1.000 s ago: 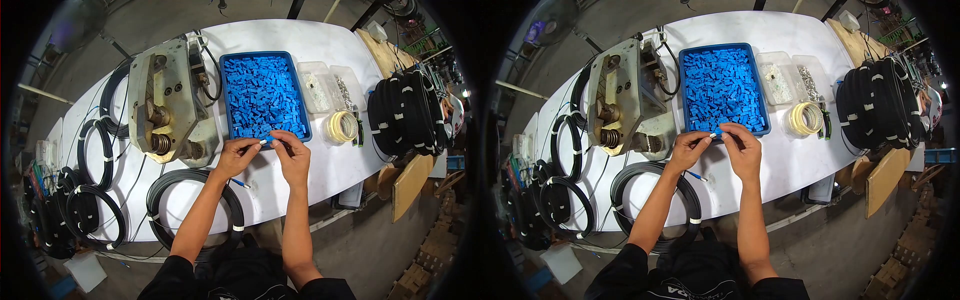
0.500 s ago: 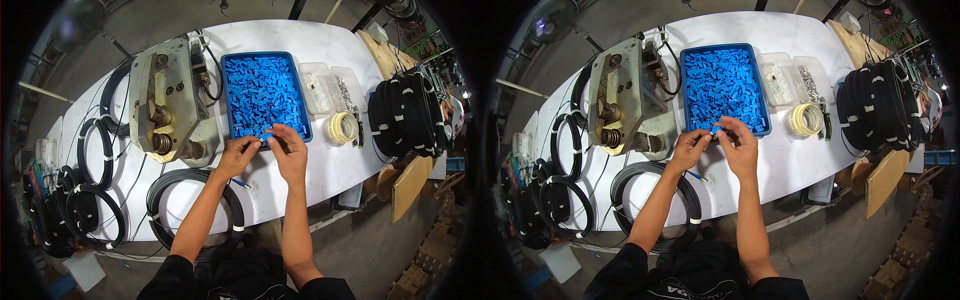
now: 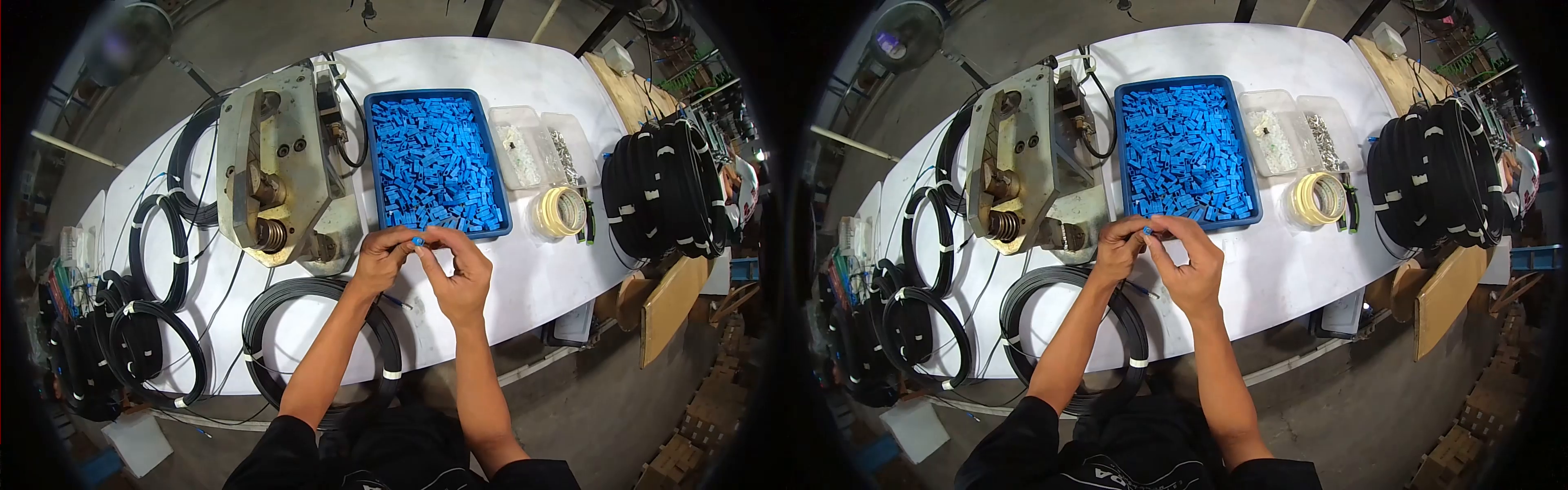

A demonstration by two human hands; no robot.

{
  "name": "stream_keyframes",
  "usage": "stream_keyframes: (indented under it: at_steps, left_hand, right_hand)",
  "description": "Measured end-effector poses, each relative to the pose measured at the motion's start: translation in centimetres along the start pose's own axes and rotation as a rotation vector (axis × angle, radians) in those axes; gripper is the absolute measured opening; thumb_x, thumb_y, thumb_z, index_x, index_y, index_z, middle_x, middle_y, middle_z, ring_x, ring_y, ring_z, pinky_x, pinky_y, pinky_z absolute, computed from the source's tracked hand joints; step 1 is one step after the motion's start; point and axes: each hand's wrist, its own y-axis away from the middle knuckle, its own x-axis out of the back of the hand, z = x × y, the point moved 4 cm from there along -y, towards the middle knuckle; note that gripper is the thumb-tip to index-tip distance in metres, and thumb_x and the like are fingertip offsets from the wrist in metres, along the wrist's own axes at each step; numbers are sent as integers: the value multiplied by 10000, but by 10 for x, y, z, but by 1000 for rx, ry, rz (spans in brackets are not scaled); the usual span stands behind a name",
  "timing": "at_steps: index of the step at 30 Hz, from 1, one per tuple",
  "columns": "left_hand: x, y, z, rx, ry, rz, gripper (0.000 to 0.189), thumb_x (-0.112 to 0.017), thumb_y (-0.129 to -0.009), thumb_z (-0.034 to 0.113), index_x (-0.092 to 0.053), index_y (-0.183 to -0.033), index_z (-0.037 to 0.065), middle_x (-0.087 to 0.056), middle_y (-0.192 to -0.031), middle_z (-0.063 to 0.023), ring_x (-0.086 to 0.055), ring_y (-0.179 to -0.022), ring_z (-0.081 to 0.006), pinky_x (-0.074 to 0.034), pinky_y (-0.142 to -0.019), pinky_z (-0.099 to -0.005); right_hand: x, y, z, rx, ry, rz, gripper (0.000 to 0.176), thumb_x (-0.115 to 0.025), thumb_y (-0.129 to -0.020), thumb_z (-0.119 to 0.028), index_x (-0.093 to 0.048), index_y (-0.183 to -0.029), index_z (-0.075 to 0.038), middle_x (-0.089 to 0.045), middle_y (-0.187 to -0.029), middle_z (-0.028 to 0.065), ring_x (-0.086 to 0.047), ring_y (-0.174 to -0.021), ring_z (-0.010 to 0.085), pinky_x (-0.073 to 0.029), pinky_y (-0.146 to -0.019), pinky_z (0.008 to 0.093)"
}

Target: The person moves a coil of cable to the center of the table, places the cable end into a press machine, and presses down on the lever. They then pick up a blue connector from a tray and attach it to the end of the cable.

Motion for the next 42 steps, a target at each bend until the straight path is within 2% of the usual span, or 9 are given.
stream_keyframes:
  at_steps: [6,8,9,13,20,28,30,34,42]
  left_hand:
    - [1,32,11,135,161,75,99,-644,-916,48,-699,-985,3,-680,-812,-32,-520,-635,-50,-390,-545,-204]
    - [0,40,28,-24,169,56,87,-659,-900,25,-695,-964,-21,-689,-821,-54,-581,-681,-70,-456,-593,-213]
    - [2,45,30,-14,154,35,91,-657,-894,3,-640,-976,-31,-689,-834,-68,-624,-770,-89,-500,-683,-227]
    - [-3,52,56,102,327,-19,119,-610,-928,13,-500,-971,25,-673,-874,-99,-627,-832,-124,-483,-748,-251]
    - [3,62,52,199,53,1,89,-592,-955,68,-560,-986,-9,-656,-861,-79,-611,-804,-124,-470,-749,-263]
    - [3,68,27,4,130,261,109,-579,-961,57,-587,-1017,-37,-655,-878,-66,-592,-729,-83,-474,-623,-202]
    - [7,73,23,20,122,253,116,-588,-956,57,-587,-1009,-46,-660,-877,-77,-630,-764,-118,-518,-678,-226]
    - [3,71,27,25,96,305,90,-631,-930,43,-624,-988,-25,-655,-838,-21,-537,-673,-38,-428,-568,-187]
    - [1,69,37,-29,77,357,70,-638,-924,37,-622,-956,-23,-651,-813,-15,-525,-644,-34,-422,-560,-185]
  right_hand:
    - [-3,15,-25,-16,-158,70,282,-748,-759,65,-616,-1003,16,-696,-911,122,-678,-841,192,-539,-756,295]
    - [-3,18,-37,95,-158,7,290,-745,-753,79,-615,-1005,19,-697,-915,129,-678,-838,211,-537,-746,300]
    - [-3,21,-39,92,-149,-7,279,-743,-760,67,-633,-1012,20,-696,-915,130,-676,-831,232,-537,-733,306]
    - [1,23,-44,-18,-45,-95,228,-739,-792,24,-684,-1013,28,-684,-917,127,-665,-811,217,-532,-700,302]
    - [-2,42,-19,-302,-305,-108,217,-714,-831,-2,-685,-1042,39,-662,-942,108,-638,-806,136,-507,-704,239]
    - [-26,51,-33,-75,-3,76,176,-738,-798,-21,-700,-964,21,-675,-953,118,-653,-765,194,-527,-695,296]
    - [-25,53,-33,-44,35,91,172,-737,-800,-25,-697,-962,19,-670,-944,117,-654,-770,207,-526,-689,302]
    - [-25,54,-34,75,139,139,162,-737,-798,-32,-689,-945,17,-655,-920,118,-653,-781,249,-522,-672,315]
    - [-28,50,-36,66,124,157,145,-731,-802,-32,-679,-925,23,-656,-913,123,-649,-781,264,-521,-676,323]
